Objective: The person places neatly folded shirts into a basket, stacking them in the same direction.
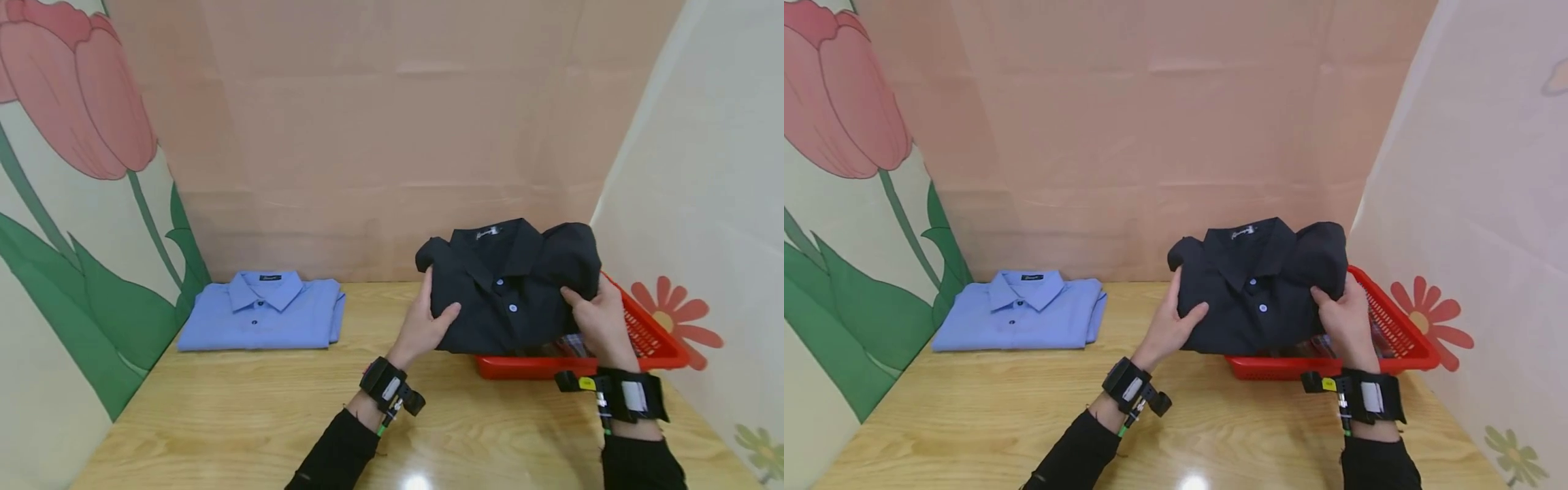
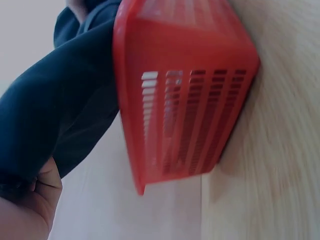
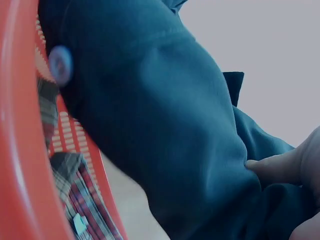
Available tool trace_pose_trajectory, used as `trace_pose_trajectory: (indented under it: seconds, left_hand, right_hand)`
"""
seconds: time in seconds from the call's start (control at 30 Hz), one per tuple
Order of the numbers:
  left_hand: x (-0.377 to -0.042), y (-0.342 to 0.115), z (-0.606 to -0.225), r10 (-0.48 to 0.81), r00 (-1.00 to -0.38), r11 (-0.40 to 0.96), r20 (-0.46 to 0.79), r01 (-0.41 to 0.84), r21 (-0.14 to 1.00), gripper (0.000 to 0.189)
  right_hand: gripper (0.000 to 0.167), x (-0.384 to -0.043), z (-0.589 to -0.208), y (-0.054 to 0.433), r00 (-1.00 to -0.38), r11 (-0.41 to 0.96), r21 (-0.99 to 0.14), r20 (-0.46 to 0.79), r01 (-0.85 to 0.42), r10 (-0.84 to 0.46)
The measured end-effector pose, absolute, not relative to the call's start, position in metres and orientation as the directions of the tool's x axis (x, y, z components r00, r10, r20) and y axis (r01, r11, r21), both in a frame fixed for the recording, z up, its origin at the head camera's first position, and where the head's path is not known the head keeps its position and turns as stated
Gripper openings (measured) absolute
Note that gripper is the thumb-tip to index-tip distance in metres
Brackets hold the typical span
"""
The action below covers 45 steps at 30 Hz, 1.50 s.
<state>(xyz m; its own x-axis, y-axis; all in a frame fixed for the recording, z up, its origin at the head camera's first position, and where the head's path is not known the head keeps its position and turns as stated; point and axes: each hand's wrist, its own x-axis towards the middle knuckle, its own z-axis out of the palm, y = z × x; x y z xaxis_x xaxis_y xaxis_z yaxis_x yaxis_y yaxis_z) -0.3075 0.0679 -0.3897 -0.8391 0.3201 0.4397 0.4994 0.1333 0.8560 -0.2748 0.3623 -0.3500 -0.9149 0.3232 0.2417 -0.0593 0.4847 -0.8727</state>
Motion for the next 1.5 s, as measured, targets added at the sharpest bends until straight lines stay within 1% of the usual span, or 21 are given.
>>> trace_pose_trajectory:
  seconds: [0.17, 0.27, 0.33, 0.4, 0.5, 0.57, 0.67, 0.73, 0.9, 1.0, 1.17, 1.27, 1.43, 1.5]
  left_hand:
    - [-0.304, 0.085, -0.388, 0.338, -0.834, 0.132, 0.436, 0.501, 0.855, 0.095]
    - [-0.304, 0.093, -0.386, 0.351, -0.805, 0.137, 0.478, 0.549, 0.824, 0.095]
    - [-0.305, 0.099, -0.385, 0.369, -0.772, 0.151, 0.518, 0.600, 0.786, 0.087]
    - [-0.306, 0.103, -0.385, 0.388, -0.744, 0.181, 0.544, 0.640, 0.746, 0.073]
    - [-0.308, 0.111, -0.386, 0.401, -0.728, 0.257, 0.556, 0.672, 0.694, 0.053]
    - [-0.309, 0.117, -0.388, 0.407, -0.726, 0.316, 0.554, 0.681, 0.660, 0.049]
    - [-0.309, 0.124, -0.391, 0.429, -0.729, 0.383, 0.534, 0.682, 0.623, 0.051]
    - [-0.309, 0.130, -0.392, 0.450, -0.737, 0.407, 0.505, 0.672, 0.618, 0.054]
    - [-0.307, 0.142, -0.390, 0.497, -0.791, 0.478, 0.356, 0.592, 0.649, 0.070]
    - [-0.307, 0.149, -0.389, 0.519, -0.809, 0.537, 0.278, 0.561, 0.631, 0.078]
    - [-0.308, 0.156, -0.389, 0.535, -0.811, 0.601, 0.238, 0.563, 0.567, 0.078]
    - [-0.310, 0.158, -0.392, 0.544, -0.808, 0.645, 0.226, 0.575, 0.504, 0.075]
    - [-0.311, 0.160, -0.396, 0.588, -0.780, 0.712, 0.214, 0.624, 0.321, 0.072]
    - [-0.312, 0.161, -0.396, 0.598, -0.772, 0.724, 0.215, 0.635, 0.269, 0.070]
  right_hand:
    - [0.057, -0.274, -0.352, 0.373, -0.893, 0.493, -0.869, 0.257, -0.046, 0.369]
    - [0.057, -0.274, -0.353, 0.380, -0.878, 0.490, -0.871, 0.261, -0.036, 0.400]
    - [0.058, -0.274, -0.353, 0.384, -0.868, 0.491, -0.871, 0.266, -0.029, 0.420]
    - [0.057, -0.274, -0.353, 0.387, -0.854, 0.493, -0.870, 0.272, -0.022, 0.443]
    - [0.055, -0.275, -0.353, 0.391, -0.830, 0.493, -0.870, 0.282, -0.009, 0.482]
    - [0.053, -0.275, -0.354, 0.394, -0.815, 0.486, -0.874, 0.277, 0.007, 0.509]
    - [0.052, -0.274, -0.357, 0.399, -0.801, 0.490, -0.871, 0.267, 0.037, 0.535]
    - [0.051, -0.275, -0.360, 0.403, -0.790, 0.507, -0.861, 0.277, 0.049, 0.547]
    - [0.042, -0.279, -0.369, 0.415, -0.746, 0.558, -0.829, 0.346, 0.041, 0.569]
    - [0.038, -0.283, -0.373, 0.424, -0.712, 0.591, -0.806, 0.404, 0.019, 0.574]
    - [0.037, -0.283, -0.379, 0.437, -0.670, 0.644, -0.765, 0.460, 0.034, 0.582]
    - [0.036, -0.284, -0.382, 0.443, -0.677, 0.662, -0.746, 0.452, 0.070, 0.581]
    - [0.032, -0.285, -0.388, 0.448, -0.697, 0.690, -0.719, 0.457, 0.075, 0.552]
    - [0.034, -0.285, -0.389, 0.448, -0.710, 0.698, -0.712, 0.455, 0.072, 0.537]
